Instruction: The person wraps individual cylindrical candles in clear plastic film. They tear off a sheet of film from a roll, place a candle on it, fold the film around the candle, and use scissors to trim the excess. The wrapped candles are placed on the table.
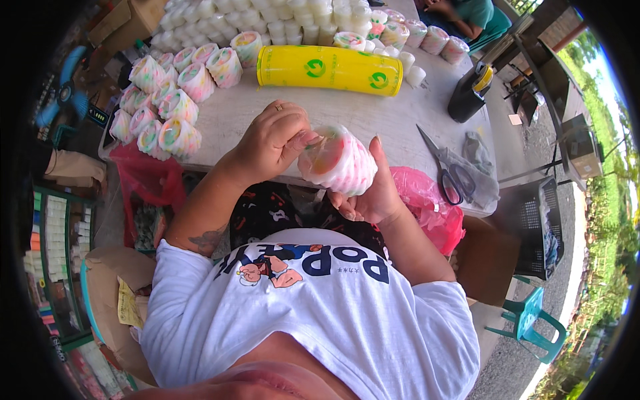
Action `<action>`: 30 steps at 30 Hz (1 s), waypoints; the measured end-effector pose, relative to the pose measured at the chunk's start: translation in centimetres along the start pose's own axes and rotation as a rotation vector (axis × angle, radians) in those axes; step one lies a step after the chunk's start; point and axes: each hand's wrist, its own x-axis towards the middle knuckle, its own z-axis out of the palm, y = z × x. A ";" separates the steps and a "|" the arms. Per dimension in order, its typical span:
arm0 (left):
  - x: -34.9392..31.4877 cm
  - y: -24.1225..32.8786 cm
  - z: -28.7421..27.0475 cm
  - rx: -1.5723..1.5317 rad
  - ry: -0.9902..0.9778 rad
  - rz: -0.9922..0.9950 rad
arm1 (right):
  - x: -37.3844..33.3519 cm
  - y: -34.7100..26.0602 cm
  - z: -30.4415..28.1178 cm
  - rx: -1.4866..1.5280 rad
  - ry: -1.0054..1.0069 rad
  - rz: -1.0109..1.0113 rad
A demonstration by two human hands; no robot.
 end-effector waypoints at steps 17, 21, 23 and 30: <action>-0.6 1.7 2.6 -0.084 0.120 -0.279 | 2.4 2.8 3.9 -0.860 0.554 -0.548; -0.7 1.3 1.5 -0.237 0.009 -0.268 | 1.9 0.4 4.5 -0.636 0.553 -0.401; -0.8 1.3 1.5 -0.225 0.010 -0.234 | 1.8 0.2 4.4 -0.576 0.543 -0.409; -1.1 3.3 1.0 0.213 0.054 -0.021 | 1.2 -0.6 4.9 -0.343 0.514 -0.304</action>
